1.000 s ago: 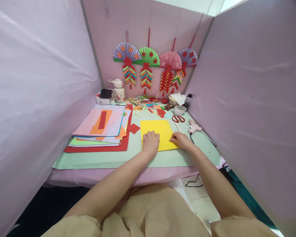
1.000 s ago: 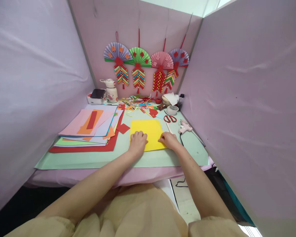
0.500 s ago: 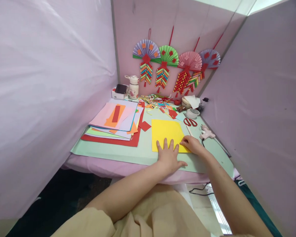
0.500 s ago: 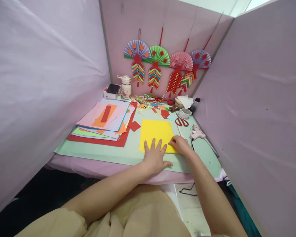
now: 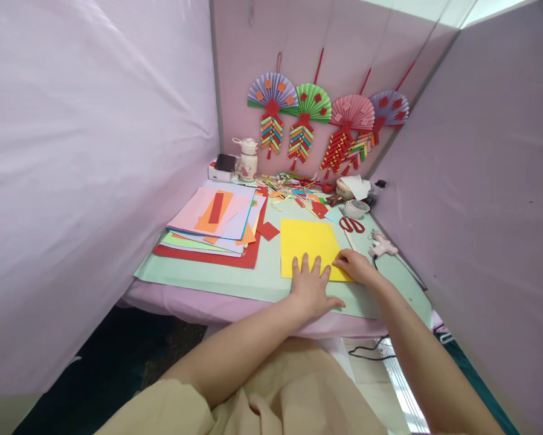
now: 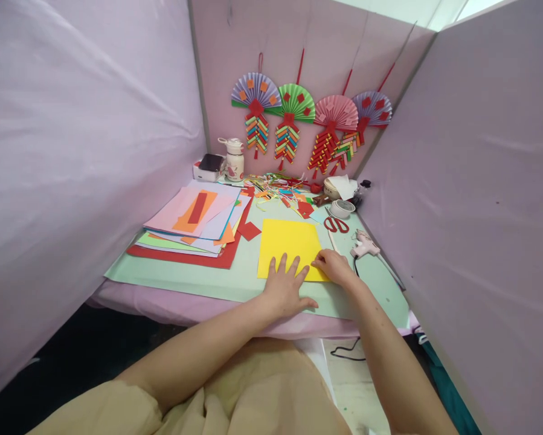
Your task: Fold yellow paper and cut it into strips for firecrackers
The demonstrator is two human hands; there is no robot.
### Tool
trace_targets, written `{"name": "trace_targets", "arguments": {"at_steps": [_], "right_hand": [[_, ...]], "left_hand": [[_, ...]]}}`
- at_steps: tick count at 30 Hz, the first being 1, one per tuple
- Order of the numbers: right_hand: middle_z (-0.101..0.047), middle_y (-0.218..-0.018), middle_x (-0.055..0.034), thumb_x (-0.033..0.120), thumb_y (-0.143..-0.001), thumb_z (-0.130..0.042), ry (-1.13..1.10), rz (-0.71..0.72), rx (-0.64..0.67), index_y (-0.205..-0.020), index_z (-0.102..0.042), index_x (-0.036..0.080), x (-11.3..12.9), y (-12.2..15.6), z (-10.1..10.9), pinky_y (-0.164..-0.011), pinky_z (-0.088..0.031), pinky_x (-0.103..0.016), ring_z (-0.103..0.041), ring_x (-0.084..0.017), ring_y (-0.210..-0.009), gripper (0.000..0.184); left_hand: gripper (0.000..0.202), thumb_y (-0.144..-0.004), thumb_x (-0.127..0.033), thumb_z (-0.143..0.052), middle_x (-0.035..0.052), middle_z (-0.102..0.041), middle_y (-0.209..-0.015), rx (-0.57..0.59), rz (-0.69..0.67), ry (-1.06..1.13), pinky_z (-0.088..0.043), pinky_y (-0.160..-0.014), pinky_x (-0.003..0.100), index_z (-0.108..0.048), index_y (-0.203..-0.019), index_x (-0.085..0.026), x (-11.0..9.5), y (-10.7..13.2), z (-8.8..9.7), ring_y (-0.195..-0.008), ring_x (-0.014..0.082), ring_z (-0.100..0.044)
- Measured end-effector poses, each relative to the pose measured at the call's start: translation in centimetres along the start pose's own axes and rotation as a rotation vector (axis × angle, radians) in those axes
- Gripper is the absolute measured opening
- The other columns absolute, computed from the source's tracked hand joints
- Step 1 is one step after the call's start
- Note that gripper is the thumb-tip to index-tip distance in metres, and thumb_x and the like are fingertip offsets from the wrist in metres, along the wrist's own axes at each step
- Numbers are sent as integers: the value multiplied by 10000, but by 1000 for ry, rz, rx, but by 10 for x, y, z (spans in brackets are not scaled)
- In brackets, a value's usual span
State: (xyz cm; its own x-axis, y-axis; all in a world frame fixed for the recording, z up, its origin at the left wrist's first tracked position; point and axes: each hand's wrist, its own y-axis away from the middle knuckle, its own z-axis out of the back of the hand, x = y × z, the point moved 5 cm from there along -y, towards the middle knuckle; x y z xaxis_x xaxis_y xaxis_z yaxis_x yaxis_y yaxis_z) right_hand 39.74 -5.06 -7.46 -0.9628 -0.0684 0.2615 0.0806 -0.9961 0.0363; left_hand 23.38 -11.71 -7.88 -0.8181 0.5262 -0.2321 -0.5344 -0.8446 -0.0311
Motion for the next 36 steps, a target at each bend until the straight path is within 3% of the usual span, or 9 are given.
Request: {"name": "trace_targets", "arguments": {"at_steps": [8, 14, 22, 29, 36], "right_hand": [[-669, -861, -54, 372, -787, -552, -10, 4, 12, -762, -597, 203, -4, -1, -2, -653, -370, -283, -583, -207, -808, 177], [-636, -812, -25, 390, -807, -525, -38, 14, 34, -739, -560, 217, -8, -2, -4, -669, -365, -293, -569, -198, -780, 190], [-604, -785, -21, 369, -848, -512, -51, 59, 45, -736, -522, 224, -6, 1, -5, -688, -372, -319, -554, -198, -754, 183], [-595, -781, -21, 359, -875, -493, -59, 42, 85, -747, -507, 235, -3, 2, 0, -709, -368, -343, -548, -207, -764, 178], [-611, -826, -20, 416, -851, -541, -26, 6, 122, -790, -557, 240, 20, -3, 2, -797, -311, -388, -546, -218, -836, 187]], "left_hand": [[998, -717, -816, -381, 121, -134, -1565, 73, -108, 43, -73, -1145, 497, -254, -1480, -185, 18, 3, 7, -1438, 313, -47], [923, -755, -800, -334, 92, -152, -1565, 129, -180, 62, -40, -1138, 521, -259, -1478, -230, 28, 0, 11, -1442, 293, -41], [891, -791, -774, -291, 110, -129, -1566, 124, -218, 80, -3, -1138, 542, -249, -1482, -213, 34, -3, 13, -1444, 288, 0], [980, -707, -838, -358, 57, -118, -1571, 182, -191, 108, -31, -1146, 559, -267, -1480, -243, 35, -8, 12, -1432, 340, 77], [1014, -681, -825, -445, 65, -129, -1568, 211, -207, 144, -85, -1137, 566, -230, -1489, -252, 37, -11, 13, -1430, 365, 14]]}}
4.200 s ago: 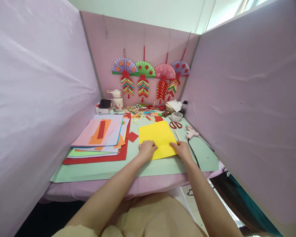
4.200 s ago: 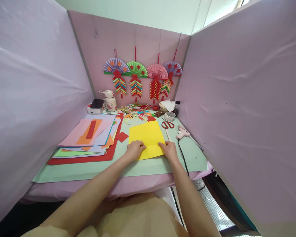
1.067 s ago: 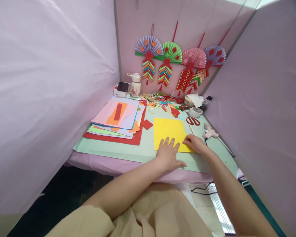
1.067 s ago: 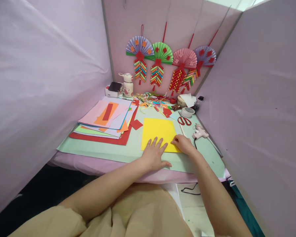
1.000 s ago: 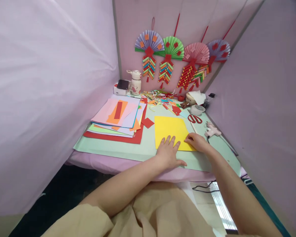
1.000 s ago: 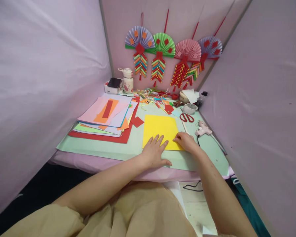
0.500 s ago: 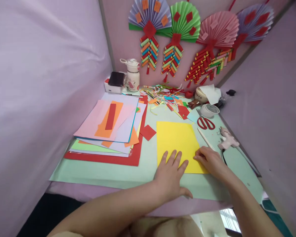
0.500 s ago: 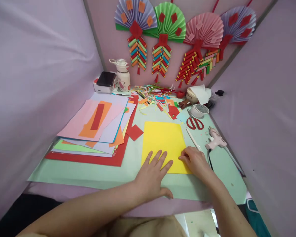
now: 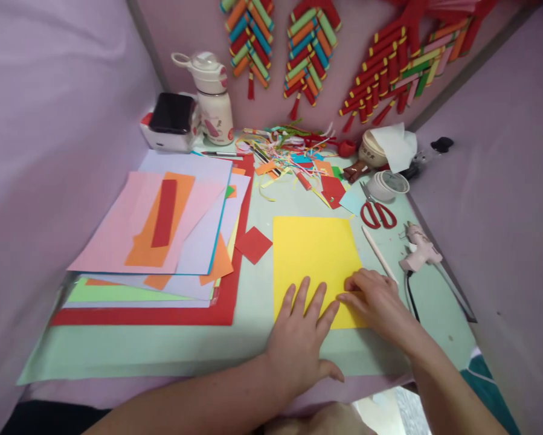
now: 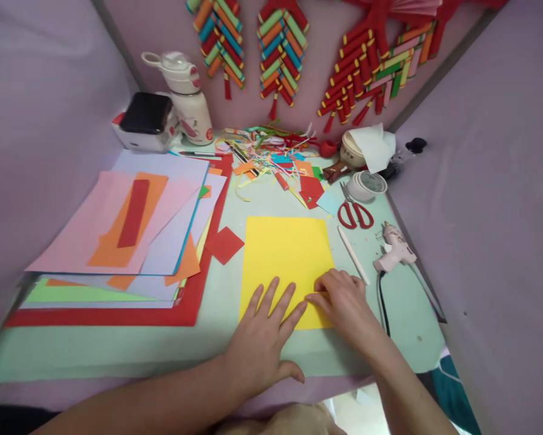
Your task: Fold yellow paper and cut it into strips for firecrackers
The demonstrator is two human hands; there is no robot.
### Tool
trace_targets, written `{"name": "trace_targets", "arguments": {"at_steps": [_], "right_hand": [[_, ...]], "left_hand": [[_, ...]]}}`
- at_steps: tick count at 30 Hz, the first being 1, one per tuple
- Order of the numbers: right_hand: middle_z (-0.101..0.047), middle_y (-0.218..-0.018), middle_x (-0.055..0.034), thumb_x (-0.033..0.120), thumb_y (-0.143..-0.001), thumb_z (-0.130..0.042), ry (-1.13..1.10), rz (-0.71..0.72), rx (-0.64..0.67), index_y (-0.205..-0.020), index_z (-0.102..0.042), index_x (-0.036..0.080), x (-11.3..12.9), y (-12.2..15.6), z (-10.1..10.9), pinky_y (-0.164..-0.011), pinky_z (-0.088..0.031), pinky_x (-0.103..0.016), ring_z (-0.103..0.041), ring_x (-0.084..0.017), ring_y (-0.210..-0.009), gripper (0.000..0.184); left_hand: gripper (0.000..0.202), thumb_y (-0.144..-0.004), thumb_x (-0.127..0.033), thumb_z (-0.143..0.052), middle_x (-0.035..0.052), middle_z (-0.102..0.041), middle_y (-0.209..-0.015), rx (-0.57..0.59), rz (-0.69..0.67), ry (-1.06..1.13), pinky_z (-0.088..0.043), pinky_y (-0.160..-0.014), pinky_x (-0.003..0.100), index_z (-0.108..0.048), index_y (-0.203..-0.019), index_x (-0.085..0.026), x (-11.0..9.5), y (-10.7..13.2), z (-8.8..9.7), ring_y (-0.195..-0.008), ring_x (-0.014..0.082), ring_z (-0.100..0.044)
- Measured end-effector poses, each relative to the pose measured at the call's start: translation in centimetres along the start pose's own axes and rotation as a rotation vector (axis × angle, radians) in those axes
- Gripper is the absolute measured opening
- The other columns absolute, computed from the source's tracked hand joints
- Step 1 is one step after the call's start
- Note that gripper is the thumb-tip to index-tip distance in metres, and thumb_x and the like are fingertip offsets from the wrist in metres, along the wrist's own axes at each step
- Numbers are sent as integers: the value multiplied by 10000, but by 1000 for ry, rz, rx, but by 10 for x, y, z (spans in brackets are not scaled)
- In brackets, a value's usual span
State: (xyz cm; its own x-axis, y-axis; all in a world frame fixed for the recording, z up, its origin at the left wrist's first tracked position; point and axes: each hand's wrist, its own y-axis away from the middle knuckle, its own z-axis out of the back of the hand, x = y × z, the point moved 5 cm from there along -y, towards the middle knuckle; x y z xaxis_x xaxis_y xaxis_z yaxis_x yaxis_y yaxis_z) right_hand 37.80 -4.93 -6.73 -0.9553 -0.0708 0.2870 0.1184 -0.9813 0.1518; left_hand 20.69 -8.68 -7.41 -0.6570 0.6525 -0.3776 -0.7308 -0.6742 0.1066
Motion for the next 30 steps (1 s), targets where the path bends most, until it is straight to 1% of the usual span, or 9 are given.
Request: {"name": "trace_targets", "arguments": {"at_steps": [4, 8, 13, 17, 22, 26, 30], "right_hand": [[-604, -805, -23, 360, -862, -539, -24, -31, 0, -751, -544, 225, 11, -4, 0, -799, -304, -387, -540, -212, -830, 175], [-598, -787, -29, 344, -873, -519, -51, -22, -12, -723, -525, 217, 12, -5, 1, -780, -318, -373, -530, -203, -810, 197], [-604, -783, -30, 360, -880, -514, -57, 5, -15, -725, -523, 221, 9, -4, 0, -767, -322, -369, -528, -201, -791, 208], [-606, -780, -27, 355, -901, -472, -49, 17, -11, -732, -526, 232, 7, -3, -2, -754, -320, -368, -534, -207, -791, 216], [-593, -741, -34, 421, -876, -496, -33, 26, -31, -714, -516, 237, 3, -3, -5, -712, -316, -365, -531, -222, -753, 246], [-586, -732, -32, 431, -867, -508, -19, 26, -24, -710, -511, 239, 3, -4, -5, -702, -320, -359, -528, -223, -747, 249], [-581, -723, -30, 437, -864, -510, -19, 19, -19, -709, -509, 239, 4, -4, -5, -699, -322, -359, -528, -223, -739, 251]], "left_hand": [[1043, -660, -829, -466, 71, -102, -1571, -41, -6, -5, -72, -1132, 581, -217, -1491, -251, 2, -2, -6, -1426, 376, 38], [1080, -623, -833, -505, 64, -98, -1572, -40, -16, -16, -87, -1125, 596, -202, -1493, -269, 2, -2, -11, -1423, 390, 27], [1067, -633, -836, -487, 67, -94, -1572, -14, -3, -7, -97, -1126, 587, -185, -1495, -284, 3, -2, -9, -1426, 379, 29], [1034, -654, -833, -463, 66, -85, -1573, 2, -3, 1, -102, -1131, 560, -207, -1491, -283, 2, 0, -3, -1428, 369, 21], [1029, -680, -840, -395, 68, -77, -1574, 7, 1, -1, -87, -1148, 514, -204, -1495, -240, 2, 1, 5, -1433, 347, 20], [1060, -697, -847, -344, 63, -85, -1573, 15, 20, -18, -77, -1159, 489, -191, -1499, -171, 3, 1, 4, -1436, 326, 51], [1083, -701, -852, -318, 79, -65, -1573, -9, 22, -31, -65, -1161, 489, -180, -1498, -132, 3, 2, 2, -1434, 326, 66]]}}
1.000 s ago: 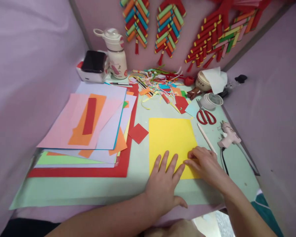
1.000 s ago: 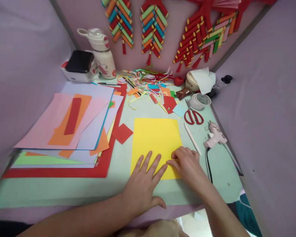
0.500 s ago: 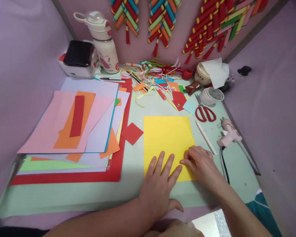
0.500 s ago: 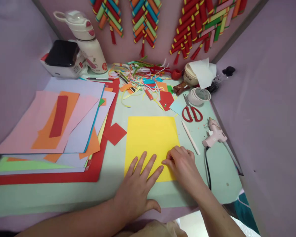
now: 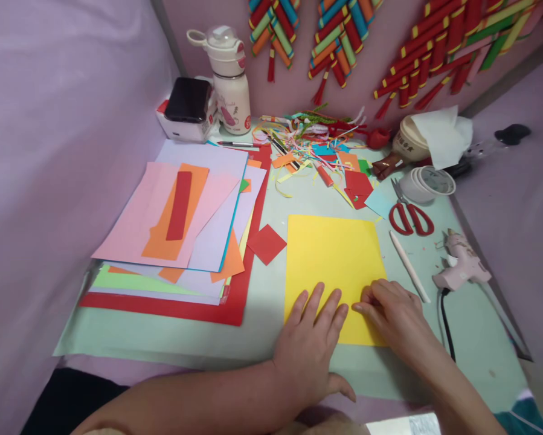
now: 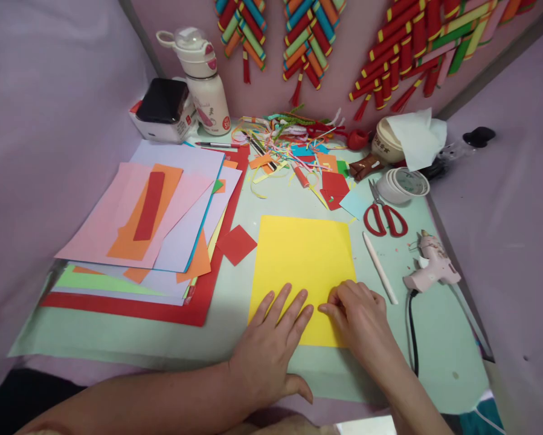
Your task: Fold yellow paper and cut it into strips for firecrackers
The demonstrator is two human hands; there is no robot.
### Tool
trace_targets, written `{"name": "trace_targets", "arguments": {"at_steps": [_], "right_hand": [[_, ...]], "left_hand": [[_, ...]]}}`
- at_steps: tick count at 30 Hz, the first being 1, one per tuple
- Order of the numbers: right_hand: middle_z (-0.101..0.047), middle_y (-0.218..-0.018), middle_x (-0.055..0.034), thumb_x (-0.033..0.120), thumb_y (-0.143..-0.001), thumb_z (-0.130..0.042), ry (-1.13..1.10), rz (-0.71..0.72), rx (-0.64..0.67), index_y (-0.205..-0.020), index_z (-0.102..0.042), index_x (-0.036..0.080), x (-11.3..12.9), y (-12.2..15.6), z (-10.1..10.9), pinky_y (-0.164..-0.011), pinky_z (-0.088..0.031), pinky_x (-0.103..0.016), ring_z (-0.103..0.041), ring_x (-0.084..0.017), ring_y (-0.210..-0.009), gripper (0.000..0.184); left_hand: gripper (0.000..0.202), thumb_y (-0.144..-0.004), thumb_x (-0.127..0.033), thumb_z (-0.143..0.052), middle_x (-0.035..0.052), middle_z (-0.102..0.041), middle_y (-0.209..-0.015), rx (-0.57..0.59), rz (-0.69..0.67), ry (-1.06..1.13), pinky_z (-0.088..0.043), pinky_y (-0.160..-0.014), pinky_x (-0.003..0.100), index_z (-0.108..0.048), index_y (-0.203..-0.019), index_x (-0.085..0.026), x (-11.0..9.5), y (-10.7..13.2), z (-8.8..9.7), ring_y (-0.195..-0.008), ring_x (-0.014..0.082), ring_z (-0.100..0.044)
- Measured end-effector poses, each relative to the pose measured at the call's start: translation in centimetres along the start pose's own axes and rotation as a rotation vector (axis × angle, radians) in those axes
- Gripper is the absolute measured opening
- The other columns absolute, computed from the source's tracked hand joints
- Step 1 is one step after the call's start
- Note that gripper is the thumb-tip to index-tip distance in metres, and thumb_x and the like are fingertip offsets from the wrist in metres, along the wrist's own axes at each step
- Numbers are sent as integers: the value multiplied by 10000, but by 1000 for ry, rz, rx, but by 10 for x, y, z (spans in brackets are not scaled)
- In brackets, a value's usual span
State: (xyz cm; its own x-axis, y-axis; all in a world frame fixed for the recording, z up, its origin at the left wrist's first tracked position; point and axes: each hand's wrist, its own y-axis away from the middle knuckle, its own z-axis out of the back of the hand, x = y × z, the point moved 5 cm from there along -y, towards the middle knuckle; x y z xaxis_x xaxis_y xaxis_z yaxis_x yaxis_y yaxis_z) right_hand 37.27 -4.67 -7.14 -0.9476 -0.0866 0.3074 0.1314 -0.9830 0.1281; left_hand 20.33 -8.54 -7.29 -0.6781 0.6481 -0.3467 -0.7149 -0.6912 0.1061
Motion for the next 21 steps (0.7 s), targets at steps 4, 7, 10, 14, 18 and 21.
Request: {"name": "trace_targets", "arguments": {"at_steps": [4, 7, 10, 14, 18, 21], "right_hand": [[-582, -722, -32, 466, -864, -492, -17, -2, 1, -698, -508, 236, -1, 0, -1, -689, -319, -358, -532, -228, -741, 284], [-587, -732, -32, 469, -865, -490, -23, -9, 10, -704, -517, 230, -1, -1, -1, -688, -314, -353, -533, -229, -750, 289], [-586, -740, -25, 432, -859, -521, -14, -15, 28, -708, -523, 221, 0, -1, -1, -700, -309, -347, -532, -226, -769, 260], [-591, -762, -14, 356, -865, -538, -15, -29, 38, -726, -532, 216, 3, -1, 1, -734, -306, -349, -530, -212, -795, 197], [-600, -791, -13, 307, -863, -548, -34, -50, 31, -733, -537, 213, 6, -2, 4, -764, -301, -359, -532, -207, -827, 161], [-598, -790, -12, 293, -847, -578, -50, -65, 20, -719, -533, 208, 7, -3, 5, -779, -302, -361, -532, -205, -838, 160]], "left_hand": [[1090, -702, -856, -300, 93, -61, -1572, -22, -8, -26, -64, -1161, 488, -206, -1490, -108, 0, 1, 1, -1433, 329, 65], [1079, -708, -855, -280, 104, -83, -1569, -30, -13, -51, -64, -1158, 496, -244, -1478, -100, -1, 2, 4, -1434, 333, 49], [1075, -720, -851, -238, 127, -105, -1563, -39, -31, -75, -53, -1162, 472, -259, -1468, -79, -1, 1, 7, -1440, 306, 20], [1080, -738, -837, -214, 143, -96, -1558, -65, -98, -124, -39, -1172, 410, -272, -1452, -29, -3, 0, 6, -1446, 254, 7], [1117, -719, -851, -213, 170, -113, -1550, -78, -143, -96, -63, -1169, 386, -259, -1450, -7, -1, -2, -1, -1444, 268, -39], [1149, -693, -869, -243, 176, -106, -1551, -100, -149, -68, -71, -1168, 400, -209, -1468, -22, 1, -3, -8, -1443, 282, -37]]}}
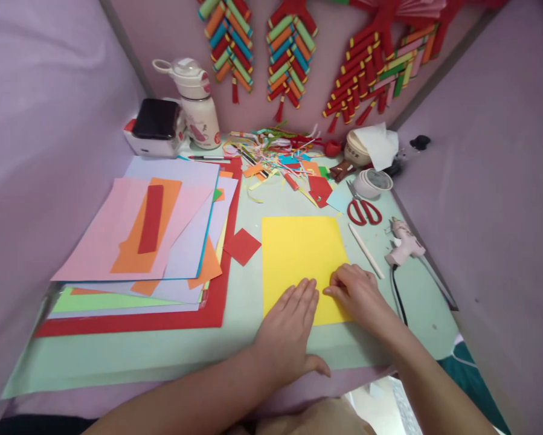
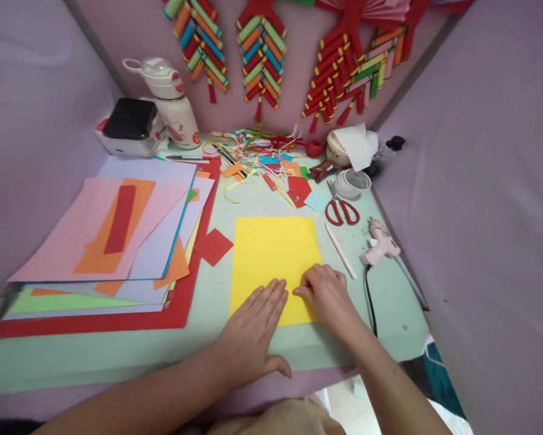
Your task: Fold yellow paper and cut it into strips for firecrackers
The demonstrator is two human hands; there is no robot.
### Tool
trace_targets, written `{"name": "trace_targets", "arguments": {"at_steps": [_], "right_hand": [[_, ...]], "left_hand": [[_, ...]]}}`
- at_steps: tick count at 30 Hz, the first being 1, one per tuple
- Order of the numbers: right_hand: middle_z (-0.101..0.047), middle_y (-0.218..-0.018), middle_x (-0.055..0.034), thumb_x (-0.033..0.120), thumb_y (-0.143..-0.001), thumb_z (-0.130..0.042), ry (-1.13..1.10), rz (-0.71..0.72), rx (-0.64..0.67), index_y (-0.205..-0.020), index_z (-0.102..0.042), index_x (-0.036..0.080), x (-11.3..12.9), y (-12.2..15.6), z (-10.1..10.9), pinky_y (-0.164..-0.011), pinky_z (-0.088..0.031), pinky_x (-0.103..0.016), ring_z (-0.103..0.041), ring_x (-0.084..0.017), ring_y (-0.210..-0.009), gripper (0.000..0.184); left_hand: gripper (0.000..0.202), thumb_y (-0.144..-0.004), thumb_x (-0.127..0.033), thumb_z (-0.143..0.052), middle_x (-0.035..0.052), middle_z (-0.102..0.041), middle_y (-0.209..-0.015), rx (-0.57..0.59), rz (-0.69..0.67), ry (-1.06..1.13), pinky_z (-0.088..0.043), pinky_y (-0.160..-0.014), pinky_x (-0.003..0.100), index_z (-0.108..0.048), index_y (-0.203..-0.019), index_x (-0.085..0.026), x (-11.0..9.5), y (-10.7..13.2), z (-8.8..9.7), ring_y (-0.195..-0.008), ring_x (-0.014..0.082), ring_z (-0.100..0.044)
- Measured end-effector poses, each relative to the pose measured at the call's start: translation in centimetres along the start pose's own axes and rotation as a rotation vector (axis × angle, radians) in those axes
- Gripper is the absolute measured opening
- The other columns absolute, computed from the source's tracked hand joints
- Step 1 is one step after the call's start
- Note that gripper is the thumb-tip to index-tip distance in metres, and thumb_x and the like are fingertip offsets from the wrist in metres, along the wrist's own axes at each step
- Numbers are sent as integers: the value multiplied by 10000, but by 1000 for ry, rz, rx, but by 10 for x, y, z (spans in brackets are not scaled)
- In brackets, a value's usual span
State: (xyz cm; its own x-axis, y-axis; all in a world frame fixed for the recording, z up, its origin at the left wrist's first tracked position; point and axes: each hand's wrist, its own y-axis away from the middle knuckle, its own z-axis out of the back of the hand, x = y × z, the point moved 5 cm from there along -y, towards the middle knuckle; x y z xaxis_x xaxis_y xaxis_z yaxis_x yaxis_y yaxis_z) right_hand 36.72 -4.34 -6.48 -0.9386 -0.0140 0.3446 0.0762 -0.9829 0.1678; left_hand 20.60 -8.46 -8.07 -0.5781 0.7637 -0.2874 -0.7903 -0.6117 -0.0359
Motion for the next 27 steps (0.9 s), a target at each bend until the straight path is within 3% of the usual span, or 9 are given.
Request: {"name": "trace_targets", "arguments": {"at_steps": [10, 18, 27], "right_hand": [[-595, -793, -15, 311, -887, -534, -27, -10, -45, -709, -540, 208, -1, 1, 1, -792, -301, -368, -520, -203, -868, 206], [-595, -793, -17, 341, -891, -544, -42, 21, -84, -697, -522, 201, -4, 4, 0, -777, -303, -349, -509, -194, -842, 240], [-584, -782, -5, 378, -868, -576, -122, 46, -128, -695, -533, 199, -11, 3, -4, -773, -279, -335, -495, -179, -843, 253]], "left_hand": [[1160, -671, -887, -262, 125, -73, -1569, 8, 10, -29, -88, -1171, 443, -164, -1489, -71, 0, -3, -10, -1443, 292, 0], [1011, -723, -847, -288, 1, -112, -1572, 94, -19, -42, -105, -1158, 491, -203, -1496, -200, -4, -6, -4, -1439, 312, 10], [1008, -717, -841, -331, 30, -154, -1567, 98, -28, -64, -108, -1149, 496, -217, -1492, -207, -5, -6, -3, -1436, 325, -23]]}}
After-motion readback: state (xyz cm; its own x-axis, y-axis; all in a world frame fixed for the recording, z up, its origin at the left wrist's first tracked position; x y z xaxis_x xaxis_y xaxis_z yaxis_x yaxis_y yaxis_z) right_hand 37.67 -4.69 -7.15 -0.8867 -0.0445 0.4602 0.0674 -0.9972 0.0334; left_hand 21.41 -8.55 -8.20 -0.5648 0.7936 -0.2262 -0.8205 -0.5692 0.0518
